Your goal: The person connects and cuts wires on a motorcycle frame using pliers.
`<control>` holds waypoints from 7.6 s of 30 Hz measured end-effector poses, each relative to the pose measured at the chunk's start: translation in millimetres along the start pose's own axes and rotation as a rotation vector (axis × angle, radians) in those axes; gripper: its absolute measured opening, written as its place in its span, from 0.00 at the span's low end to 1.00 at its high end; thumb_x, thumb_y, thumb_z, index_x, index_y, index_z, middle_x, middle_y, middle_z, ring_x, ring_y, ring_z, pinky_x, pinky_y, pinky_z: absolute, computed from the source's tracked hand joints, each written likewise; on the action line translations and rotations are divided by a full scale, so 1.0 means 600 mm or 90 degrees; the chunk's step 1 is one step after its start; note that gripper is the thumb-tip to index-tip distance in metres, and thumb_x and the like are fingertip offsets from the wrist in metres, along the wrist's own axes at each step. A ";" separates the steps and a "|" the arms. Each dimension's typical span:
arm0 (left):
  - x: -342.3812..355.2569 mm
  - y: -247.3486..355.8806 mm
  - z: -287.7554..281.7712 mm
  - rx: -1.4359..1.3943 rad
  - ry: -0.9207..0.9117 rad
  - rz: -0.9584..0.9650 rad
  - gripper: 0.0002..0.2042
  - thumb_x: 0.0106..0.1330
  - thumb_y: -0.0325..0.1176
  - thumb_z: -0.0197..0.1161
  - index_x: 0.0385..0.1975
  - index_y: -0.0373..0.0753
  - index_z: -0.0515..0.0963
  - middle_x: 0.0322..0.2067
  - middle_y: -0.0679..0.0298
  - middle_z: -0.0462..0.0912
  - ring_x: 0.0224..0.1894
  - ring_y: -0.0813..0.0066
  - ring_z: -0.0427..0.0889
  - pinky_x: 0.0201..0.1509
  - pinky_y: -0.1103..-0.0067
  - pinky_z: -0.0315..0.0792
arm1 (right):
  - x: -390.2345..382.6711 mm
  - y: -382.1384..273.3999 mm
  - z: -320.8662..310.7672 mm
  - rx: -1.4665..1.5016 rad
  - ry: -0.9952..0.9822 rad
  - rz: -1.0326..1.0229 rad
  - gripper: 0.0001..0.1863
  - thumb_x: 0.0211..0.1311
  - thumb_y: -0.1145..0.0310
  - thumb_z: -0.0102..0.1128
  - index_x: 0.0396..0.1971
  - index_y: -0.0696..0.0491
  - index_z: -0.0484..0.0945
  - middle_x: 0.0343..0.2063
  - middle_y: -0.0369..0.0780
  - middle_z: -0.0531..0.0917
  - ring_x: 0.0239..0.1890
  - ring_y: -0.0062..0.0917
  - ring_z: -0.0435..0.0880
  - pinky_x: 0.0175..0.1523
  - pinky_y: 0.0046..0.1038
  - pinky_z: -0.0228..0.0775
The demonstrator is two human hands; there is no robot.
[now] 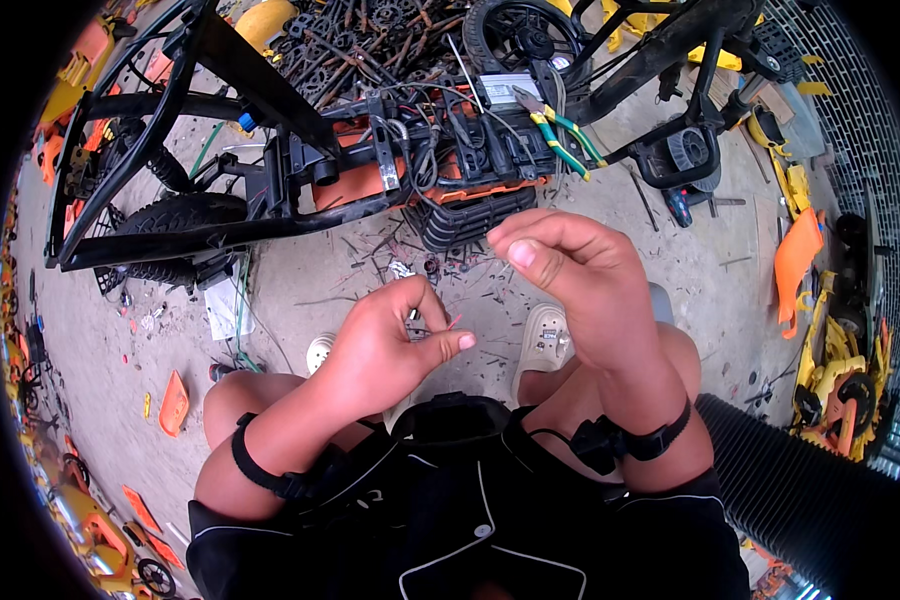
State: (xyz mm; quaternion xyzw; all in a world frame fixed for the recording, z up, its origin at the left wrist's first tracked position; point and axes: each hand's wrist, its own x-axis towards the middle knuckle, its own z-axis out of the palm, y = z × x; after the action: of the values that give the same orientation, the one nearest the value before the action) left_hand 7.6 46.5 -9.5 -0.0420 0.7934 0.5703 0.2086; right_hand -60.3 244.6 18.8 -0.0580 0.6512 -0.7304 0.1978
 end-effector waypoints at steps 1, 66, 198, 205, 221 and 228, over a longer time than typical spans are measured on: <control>-0.001 -0.005 0.002 -0.078 -0.016 0.007 0.12 0.57 0.30 0.72 0.26 0.35 0.73 0.28 0.67 0.79 0.32 0.80 0.75 0.40 0.81 0.70 | 0.000 -0.002 -0.002 -0.001 0.003 -0.001 0.07 0.63 0.75 0.61 0.36 0.62 0.82 0.37 0.37 0.84 0.37 0.15 0.77 0.43 0.19 0.70; 0.004 -0.026 0.007 -0.255 -0.106 0.022 0.13 0.58 0.31 0.72 0.25 0.38 0.71 0.24 0.71 0.77 0.29 0.85 0.72 0.35 0.83 0.68 | 0.001 -0.014 -0.009 0.004 0.043 0.021 0.07 0.62 0.73 0.61 0.36 0.60 0.82 0.41 0.42 0.83 0.43 0.21 0.78 0.50 0.24 0.68; -0.002 0.022 -0.011 0.526 0.408 0.523 0.10 0.48 0.27 0.68 0.32 0.40 0.79 0.24 0.67 0.75 0.32 0.69 0.76 0.39 0.74 0.65 | -0.011 0.035 0.065 0.048 -0.063 0.082 0.05 0.69 0.74 0.53 0.36 0.58 0.76 0.50 0.40 0.76 0.43 0.14 0.72 0.51 0.22 0.66; -0.018 0.023 -0.027 -0.299 0.002 0.085 0.10 0.70 0.35 0.58 0.38 0.34 0.80 0.30 0.64 0.81 0.37 0.76 0.78 0.46 0.79 0.70 | 0.000 0.019 0.038 0.093 -0.155 -0.061 0.05 0.70 0.73 0.52 0.37 0.59 0.75 0.50 0.41 0.74 0.43 0.16 0.76 0.50 0.24 0.69; -0.027 0.027 -0.034 -0.299 -0.029 0.115 0.08 0.65 0.34 0.63 0.33 0.36 0.79 0.28 0.66 0.80 0.33 0.77 0.76 0.40 0.80 0.68 | -0.003 0.011 0.037 0.041 -0.202 -0.099 0.03 0.66 0.75 0.56 0.35 0.58 0.76 0.50 0.42 0.75 0.44 0.17 0.75 0.49 0.23 0.70; -0.010 0.026 -0.012 0.543 0.346 0.538 0.10 0.46 0.28 0.68 0.29 0.40 0.76 0.26 0.67 0.73 0.31 0.68 0.72 0.34 0.72 0.62 | -0.006 0.035 0.052 0.054 -0.046 0.040 0.04 0.64 0.74 0.58 0.34 0.59 0.78 0.51 0.41 0.75 0.45 0.17 0.75 0.50 0.23 0.68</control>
State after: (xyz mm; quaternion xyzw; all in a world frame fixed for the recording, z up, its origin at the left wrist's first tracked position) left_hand 6.1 44.2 8.5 0.2170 0.9225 0.2079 -0.2423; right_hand -41.5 215.2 3.3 -0.0552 0.6137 -0.7480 0.2465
